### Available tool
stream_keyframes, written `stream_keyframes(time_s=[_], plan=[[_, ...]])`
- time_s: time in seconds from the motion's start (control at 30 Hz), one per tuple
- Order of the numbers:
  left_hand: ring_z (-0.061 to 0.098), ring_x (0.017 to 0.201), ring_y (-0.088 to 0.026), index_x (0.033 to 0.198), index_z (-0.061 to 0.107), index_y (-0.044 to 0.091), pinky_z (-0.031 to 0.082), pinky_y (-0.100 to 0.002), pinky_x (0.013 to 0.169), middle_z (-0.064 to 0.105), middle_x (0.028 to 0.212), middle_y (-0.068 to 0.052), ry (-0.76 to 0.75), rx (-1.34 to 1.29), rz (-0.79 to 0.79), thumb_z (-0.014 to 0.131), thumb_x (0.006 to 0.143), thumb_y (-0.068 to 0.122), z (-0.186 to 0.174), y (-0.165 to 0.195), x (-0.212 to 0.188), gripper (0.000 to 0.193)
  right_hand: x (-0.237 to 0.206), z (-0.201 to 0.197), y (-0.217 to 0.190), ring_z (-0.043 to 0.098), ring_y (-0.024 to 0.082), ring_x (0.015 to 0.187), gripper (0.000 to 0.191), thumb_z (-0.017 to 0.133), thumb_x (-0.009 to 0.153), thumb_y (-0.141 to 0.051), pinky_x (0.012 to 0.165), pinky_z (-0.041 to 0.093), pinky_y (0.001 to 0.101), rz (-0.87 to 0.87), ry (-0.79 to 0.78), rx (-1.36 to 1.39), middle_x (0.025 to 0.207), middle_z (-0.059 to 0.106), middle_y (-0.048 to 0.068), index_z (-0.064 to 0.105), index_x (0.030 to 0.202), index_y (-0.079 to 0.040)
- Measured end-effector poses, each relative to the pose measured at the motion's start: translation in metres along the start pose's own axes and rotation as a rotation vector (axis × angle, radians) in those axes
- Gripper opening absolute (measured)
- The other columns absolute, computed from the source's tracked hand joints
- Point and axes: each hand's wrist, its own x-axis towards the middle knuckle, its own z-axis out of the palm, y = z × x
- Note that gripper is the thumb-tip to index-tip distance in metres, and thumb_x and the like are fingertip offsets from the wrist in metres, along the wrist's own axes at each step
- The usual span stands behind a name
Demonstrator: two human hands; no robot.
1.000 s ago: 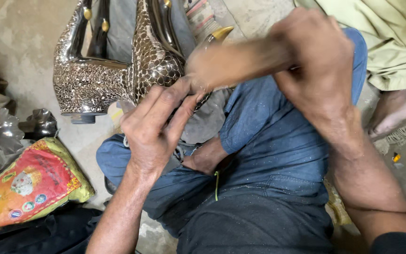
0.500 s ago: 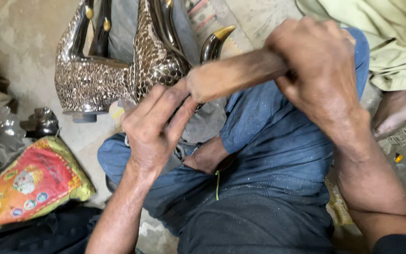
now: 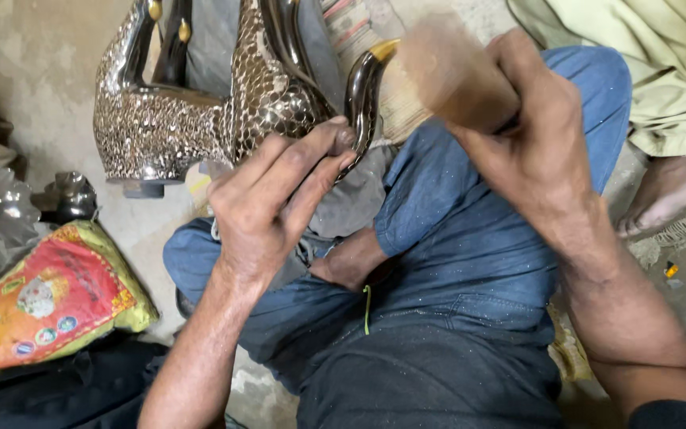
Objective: The person sits on the floor and uses a wooden mallet to repeatedly hammer a small metal chisel against the curved neck of a decorative metal bird sculpture. The person holds the sculpture steady with one hand while striking the chisel with the other to create a textured pattern on the surface.
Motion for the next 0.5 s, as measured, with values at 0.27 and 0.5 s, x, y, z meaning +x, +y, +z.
stream_keyframes(time_s=[0.27, 0.5], plan=[[0.068, 0.078, -0.014, 0.119, 0.073, 0.008, 0.055, -0.031, 0.067, 0.067, 0.094, -0.004, -0.027, 0.026, 0.011, 0.087, 0.095, 0.011, -0.003, -0.002, 0.002, 0.027, -0.005, 0.007, 0.009, 0.064, 0.034, 0.089, 0.037, 0.084, 0.079, 0.006, 0.079, 0.049, 0.0473, -0.172, 0.021, -0.312, 0.093, 0.061, 0.013, 0.058, 0.104, -0.003], [0.068, 0.077, -0.013, 0.122, 0.071, 0.007, 0.055, -0.03, 0.065, 0.066, 0.096, -0.004, -0.021, -0.025, 0.021, 0.086, 0.096, 0.01, -0.003, -0.006, 0.001, 0.029, -0.005, 0.012, 0.011, 0.063, 0.032, 0.087, 0.035, 0.08, 0.083, 0.01, 0.076, 0.048, 0.0458, -0.115, 0.043, -0.176, 0.096, 0.064, 0.014, 0.058, 0.109, 0.001]])
